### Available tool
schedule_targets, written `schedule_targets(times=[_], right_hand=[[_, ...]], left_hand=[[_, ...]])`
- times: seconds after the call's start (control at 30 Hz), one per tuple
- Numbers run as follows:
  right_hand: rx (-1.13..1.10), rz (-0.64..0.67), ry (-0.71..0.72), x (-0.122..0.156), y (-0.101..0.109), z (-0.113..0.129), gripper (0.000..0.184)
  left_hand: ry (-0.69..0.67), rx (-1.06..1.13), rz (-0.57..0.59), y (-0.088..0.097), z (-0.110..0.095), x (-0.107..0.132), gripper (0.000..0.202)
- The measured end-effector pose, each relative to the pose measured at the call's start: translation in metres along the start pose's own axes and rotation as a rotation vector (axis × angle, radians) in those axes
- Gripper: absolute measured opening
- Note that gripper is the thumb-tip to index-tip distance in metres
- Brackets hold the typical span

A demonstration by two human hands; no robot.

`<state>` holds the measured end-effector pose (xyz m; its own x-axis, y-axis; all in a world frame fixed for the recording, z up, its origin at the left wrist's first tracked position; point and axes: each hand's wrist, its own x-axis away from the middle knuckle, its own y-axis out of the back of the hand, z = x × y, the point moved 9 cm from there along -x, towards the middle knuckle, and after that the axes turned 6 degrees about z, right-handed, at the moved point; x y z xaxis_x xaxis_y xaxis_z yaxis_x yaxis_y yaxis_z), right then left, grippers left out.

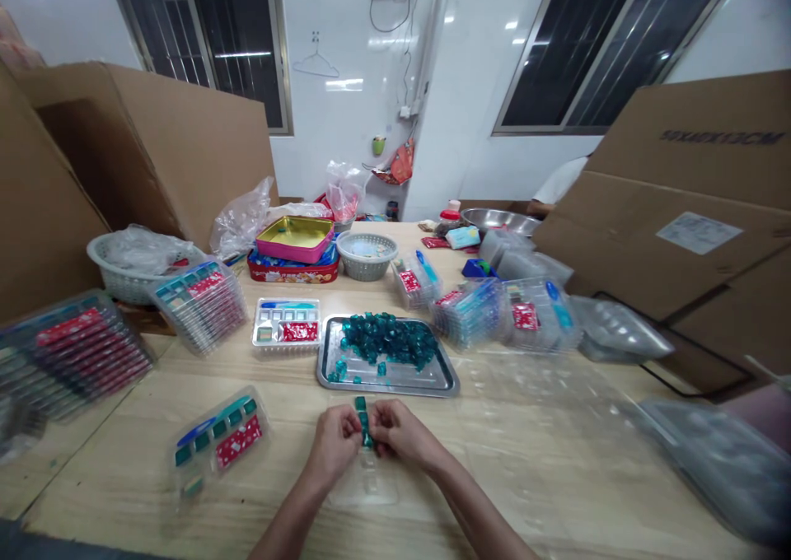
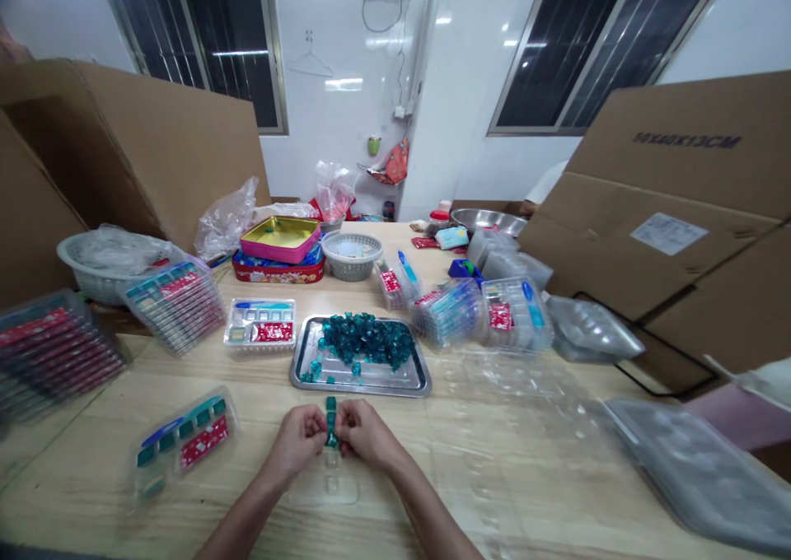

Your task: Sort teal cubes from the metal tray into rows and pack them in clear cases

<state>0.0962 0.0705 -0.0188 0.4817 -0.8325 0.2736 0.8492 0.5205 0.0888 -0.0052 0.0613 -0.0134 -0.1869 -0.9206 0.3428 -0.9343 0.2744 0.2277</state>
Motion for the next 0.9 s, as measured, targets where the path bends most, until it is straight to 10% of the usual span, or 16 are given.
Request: schedule_targets(times=[0.4, 0.9], right_hand=[[0.654, -0.289, 0.168, 0.006, 0.011, 0.018, 0.016], [0.129, -0.084, 0.044, -0.006, 0.014, -0.011, 0.007]], left_hand=[[-0.101, -0.251, -0.035, -0.005, -0.012, 0.012, 0.021], [-0.178, -0.275, -0.034, -0.006, -0.008, 0.006, 0.02]])
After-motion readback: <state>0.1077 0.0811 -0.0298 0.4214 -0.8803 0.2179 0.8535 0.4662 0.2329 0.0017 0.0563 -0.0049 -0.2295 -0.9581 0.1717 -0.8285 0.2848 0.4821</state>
